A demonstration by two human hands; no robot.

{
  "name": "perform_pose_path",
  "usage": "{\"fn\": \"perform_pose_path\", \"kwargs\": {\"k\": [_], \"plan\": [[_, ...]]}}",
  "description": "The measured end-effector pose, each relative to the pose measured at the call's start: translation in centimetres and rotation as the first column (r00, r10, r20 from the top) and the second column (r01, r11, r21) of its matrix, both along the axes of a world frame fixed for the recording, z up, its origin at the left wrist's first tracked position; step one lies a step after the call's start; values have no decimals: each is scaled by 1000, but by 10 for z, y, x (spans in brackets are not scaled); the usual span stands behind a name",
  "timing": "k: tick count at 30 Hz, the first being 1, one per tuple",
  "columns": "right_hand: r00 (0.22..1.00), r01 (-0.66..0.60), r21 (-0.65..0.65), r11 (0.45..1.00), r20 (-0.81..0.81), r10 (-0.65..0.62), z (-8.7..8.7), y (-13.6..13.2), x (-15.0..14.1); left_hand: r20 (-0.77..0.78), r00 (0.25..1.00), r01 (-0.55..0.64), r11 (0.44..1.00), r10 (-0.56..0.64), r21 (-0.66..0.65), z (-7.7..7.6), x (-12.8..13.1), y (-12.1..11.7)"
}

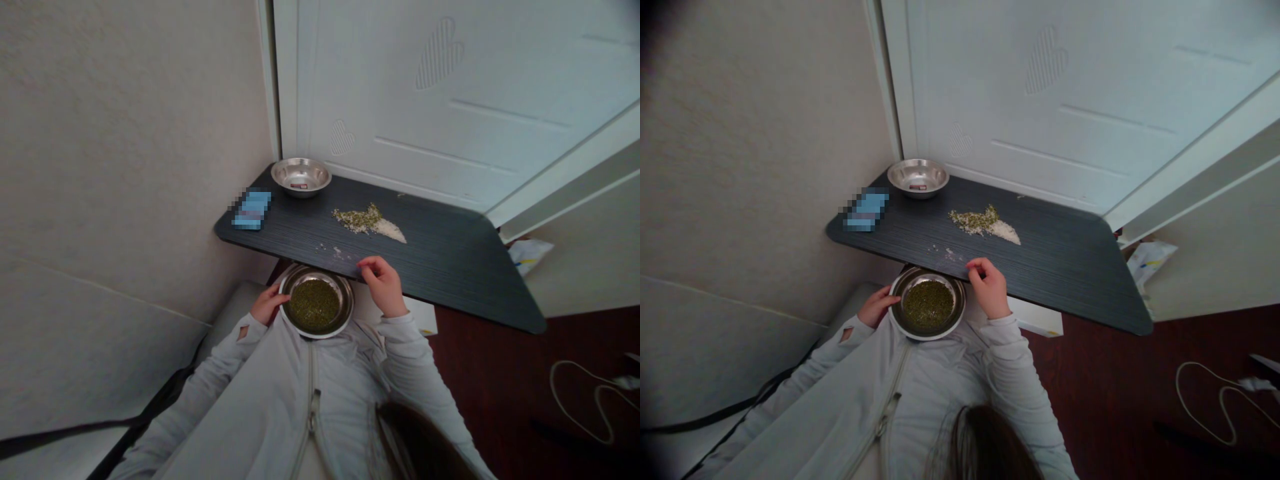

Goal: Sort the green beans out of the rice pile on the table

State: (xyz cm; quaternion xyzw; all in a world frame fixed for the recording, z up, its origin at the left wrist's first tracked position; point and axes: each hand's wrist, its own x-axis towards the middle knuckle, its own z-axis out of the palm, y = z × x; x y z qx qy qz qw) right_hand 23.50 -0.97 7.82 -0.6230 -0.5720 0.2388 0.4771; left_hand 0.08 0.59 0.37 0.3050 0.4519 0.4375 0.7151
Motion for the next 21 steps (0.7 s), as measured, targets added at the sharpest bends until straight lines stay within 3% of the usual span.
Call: {"fn": "perform_pose_path", "kwargs": {"k": [5,12,21], "plan": [[987,28,54,998,-162,-19,1,20,10,-16,1000,-1,1000,1,-1,-3,-2,1],[952,239,78,968,-214,-218,-4,60,17,-36,999,0,1000,1,9,-2,-2,1],[982,155,72,985,-121,-146,-6,55,13,-11,1000,-4,1000,4,-9,5,2,-2]]}}
